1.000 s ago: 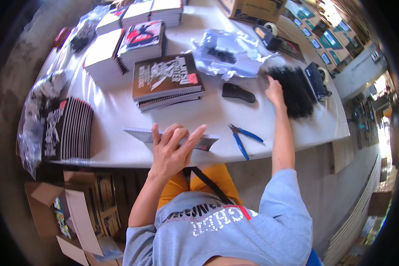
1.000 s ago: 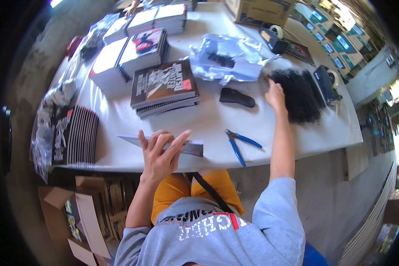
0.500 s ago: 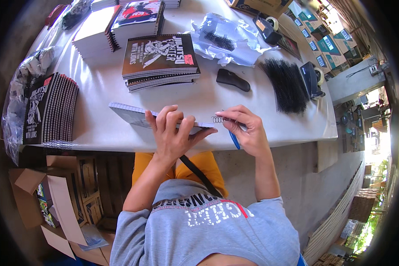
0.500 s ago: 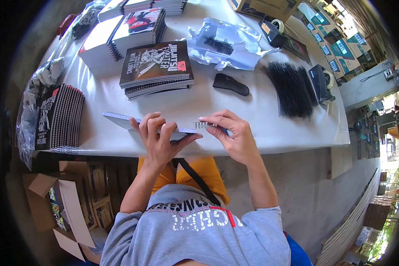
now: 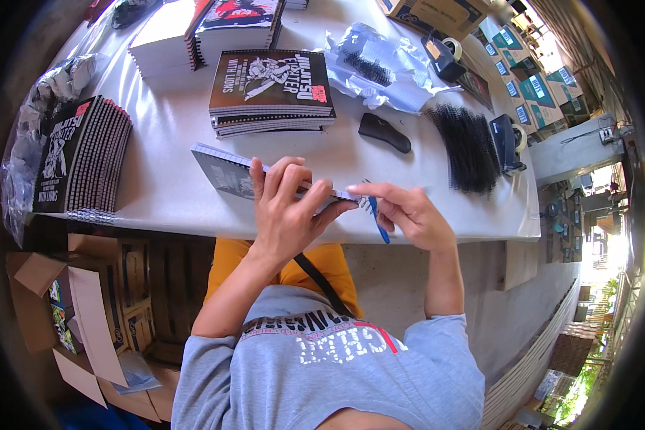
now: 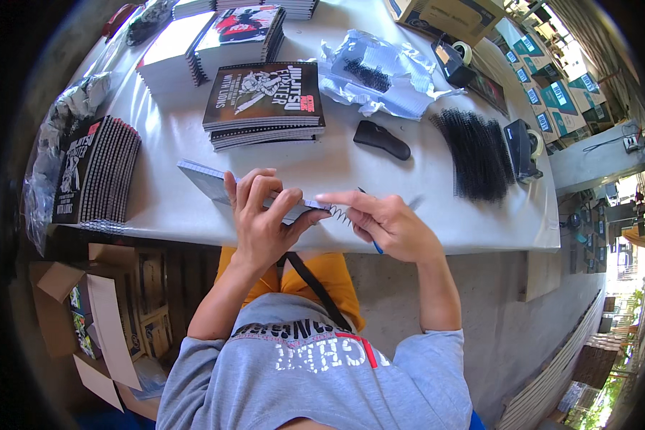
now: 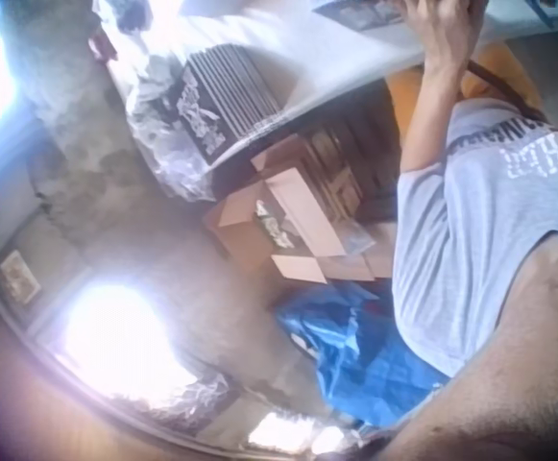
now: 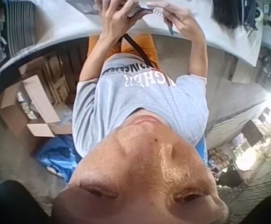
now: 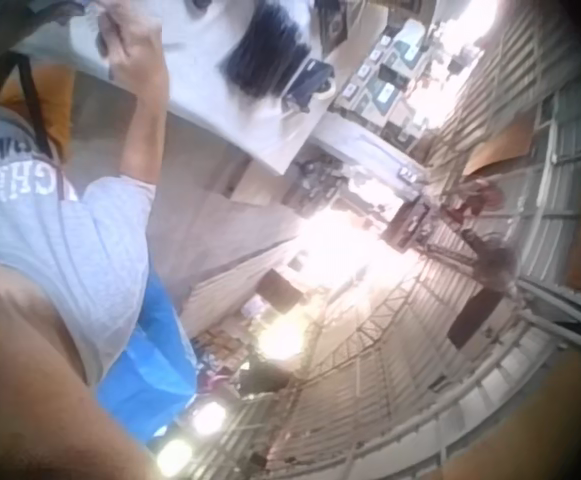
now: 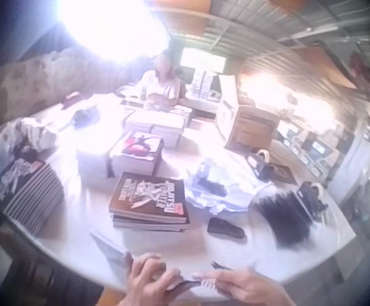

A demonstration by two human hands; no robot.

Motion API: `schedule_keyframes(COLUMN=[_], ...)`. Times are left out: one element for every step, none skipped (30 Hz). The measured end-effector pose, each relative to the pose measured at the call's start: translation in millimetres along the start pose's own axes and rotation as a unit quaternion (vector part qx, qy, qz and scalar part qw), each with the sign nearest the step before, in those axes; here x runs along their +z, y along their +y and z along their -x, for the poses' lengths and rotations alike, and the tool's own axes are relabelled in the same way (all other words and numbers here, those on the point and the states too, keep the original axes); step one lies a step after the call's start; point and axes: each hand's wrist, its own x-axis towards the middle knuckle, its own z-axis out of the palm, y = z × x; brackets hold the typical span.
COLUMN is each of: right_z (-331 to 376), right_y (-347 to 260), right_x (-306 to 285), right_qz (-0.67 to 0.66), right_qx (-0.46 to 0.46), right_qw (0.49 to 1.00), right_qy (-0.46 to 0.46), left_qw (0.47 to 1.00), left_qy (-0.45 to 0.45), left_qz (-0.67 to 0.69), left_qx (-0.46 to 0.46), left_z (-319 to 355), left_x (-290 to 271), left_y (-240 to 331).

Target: The person binds books by inserting a plastic spiral into the pre-punched holes and then uses a blue tool to crimp the ends of the spiral. The person then places the finished books into a cardboard box.

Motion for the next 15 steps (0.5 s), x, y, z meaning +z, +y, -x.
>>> schedule_keyframes(right_z=[-3,-1,1,5,6,6,5,4,3,4,3,-1,-8,-16,-25], right_y=[-9,-9,-10,1,5,9,9,9,10,12,15,20,27,35,57], right_x=[5,8,12,18,20,22,20,19,15,10,5,0,-5,-13,-22], right_qz=[-0.095,-0.14,-0.184,-0.205,-0.219,-0.229,-0.131,-0.031,-0.033,-0.068,-0.1,-0.101,-0.14,-0.177,-0.068], right_qx=[0.077,0.117,0.155,0.112,0.091,0.068,0.012,-0.045,-0.046,0.006,0.057,0.054,0.073,0.092,0.069], right_qw=[0.992,0.983,0.969,0.965,0.959,0.952,0.977,0.988,0.988,0.996,0.993,0.993,0.987,0.979,0.995], right_qy=[0.025,0.039,0.055,0.123,0.157,0.189,0.167,0.144,0.142,0.06,-0.022,-0.024,-0.028,-0.031,0.035], left_qw=[1.0,1.0,1.0,1.0,0.999,0.999,0.999,0.999,0.999,0.999,0.999,0.999,0.999,0.999,0.998], left_qy=[0.01,0.02,0.021,0.023,0.021,0.02,0.019,0.023,0.028,0.027,0.026,0.025,0.025,0.012,-0.002], left_qz=[-0.007,-0.011,-0.01,-0.017,-0.026,-0.042,-0.042,-0.038,-0.035,-0.037,-0.023,-0.009,-0.013,0.024,0.064], left_qx=[0.005,0.012,0.012,-0.004,-0.022,-0.015,-0.016,-0.013,-0.01,-0.012,-0.019,-0.026,-0.028,-0.019,-0.007], left_z=[0,-2,-3,-2,0,3,4,4,4,4,2,2,2,0,-1], left_x=[-1,-1,-2,-6,-9,-8,-7,-8,-8,-9,-10,-11,-12,-13,-14], left_y=[0,1,0,-3,-7,-14,-14,-15,-15,-15,-14,-15,-18,-22,-25])
